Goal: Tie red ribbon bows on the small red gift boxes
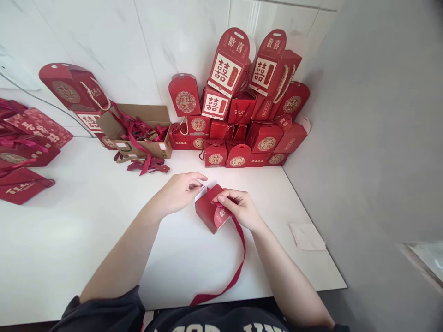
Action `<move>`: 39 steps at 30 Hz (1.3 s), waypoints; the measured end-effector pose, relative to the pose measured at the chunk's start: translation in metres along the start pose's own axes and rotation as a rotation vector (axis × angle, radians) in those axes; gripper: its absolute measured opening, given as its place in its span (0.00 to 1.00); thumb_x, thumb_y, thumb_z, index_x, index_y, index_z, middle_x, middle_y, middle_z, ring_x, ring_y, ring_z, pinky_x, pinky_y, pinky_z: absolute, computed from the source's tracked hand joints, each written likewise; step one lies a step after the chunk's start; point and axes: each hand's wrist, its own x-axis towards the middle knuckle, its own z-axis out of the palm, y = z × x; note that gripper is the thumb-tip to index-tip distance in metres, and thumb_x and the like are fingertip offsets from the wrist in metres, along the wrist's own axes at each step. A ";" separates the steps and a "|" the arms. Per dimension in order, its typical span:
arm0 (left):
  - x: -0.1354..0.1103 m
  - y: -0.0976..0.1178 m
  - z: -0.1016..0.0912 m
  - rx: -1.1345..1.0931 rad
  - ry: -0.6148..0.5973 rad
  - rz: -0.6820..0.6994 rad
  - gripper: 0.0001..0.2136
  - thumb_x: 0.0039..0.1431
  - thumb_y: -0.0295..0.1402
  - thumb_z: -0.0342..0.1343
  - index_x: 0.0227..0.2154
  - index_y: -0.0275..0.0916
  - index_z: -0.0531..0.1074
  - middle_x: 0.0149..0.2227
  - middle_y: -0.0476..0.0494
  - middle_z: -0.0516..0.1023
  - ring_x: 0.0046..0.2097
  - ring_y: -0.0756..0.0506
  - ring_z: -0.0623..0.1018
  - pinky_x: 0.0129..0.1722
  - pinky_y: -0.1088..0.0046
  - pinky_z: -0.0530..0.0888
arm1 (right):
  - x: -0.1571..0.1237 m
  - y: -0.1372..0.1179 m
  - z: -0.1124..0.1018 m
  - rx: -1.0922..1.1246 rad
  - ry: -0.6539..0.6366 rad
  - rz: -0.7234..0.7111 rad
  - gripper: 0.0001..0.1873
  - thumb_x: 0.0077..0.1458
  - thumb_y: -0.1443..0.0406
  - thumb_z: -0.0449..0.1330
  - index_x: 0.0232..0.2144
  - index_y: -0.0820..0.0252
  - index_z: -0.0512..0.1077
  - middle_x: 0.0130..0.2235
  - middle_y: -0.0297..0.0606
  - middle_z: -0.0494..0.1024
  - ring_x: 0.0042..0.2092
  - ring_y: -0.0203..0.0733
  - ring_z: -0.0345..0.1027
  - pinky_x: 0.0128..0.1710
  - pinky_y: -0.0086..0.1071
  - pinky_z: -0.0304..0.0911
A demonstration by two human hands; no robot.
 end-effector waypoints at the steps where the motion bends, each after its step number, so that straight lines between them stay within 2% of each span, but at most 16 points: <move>1: -0.001 0.001 0.001 0.001 0.000 0.001 0.16 0.59 0.38 0.52 0.49 0.44 0.73 0.47 0.43 0.79 0.49 0.42 0.78 0.49 0.65 0.74 | 0.001 0.000 0.000 -0.010 0.000 0.005 0.14 0.57 0.55 0.61 0.33 0.59 0.79 0.35 0.37 0.80 0.38 0.40 0.73 0.41 0.32 0.67; 22: -0.001 0.001 0.003 0.036 -0.002 0.029 0.15 0.59 0.37 0.52 0.48 0.45 0.73 0.46 0.45 0.80 0.49 0.43 0.78 0.48 0.67 0.76 | 0.001 0.002 -0.001 0.016 -0.026 0.025 0.14 0.57 0.55 0.61 0.34 0.59 0.79 0.34 0.37 0.80 0.36 0.39 0.73 0.38 0.32 0.68; 30: -0.001 0.001 0.002 0.055 0.004 0.029 0.15 0.59 0.37 0.52 0.48 0.46 0.73 0.46 0.46 0.80 0.49 0.43 0.78 0.48 0.68 0.76 | 0.001 0.004 0.000 -0.017 -0.055 0.020 0.14 0.58 0.55 0.61 0.34 0.59 0.79 0.37 0.38 0.81 0.39 0.41 0.74 0.42 0.34 0.68; 39: -0.001 0.000 0.002 0.048 -0.010 0.037 0.14 0.60 0.39 0.52 0.47 0.45 0.74 0.47 0.47 0.79 0.49 0.43 0.78 0.48 0.68 0.76 | 0.004 0.007 -0.001 0.015 -0.031 0.032 0.13 0.58 0.56 0.61 0.34 0.59 0.79 0.35 0.37 0.81 0.37 0.38 0.73 0.39 0.31 0.67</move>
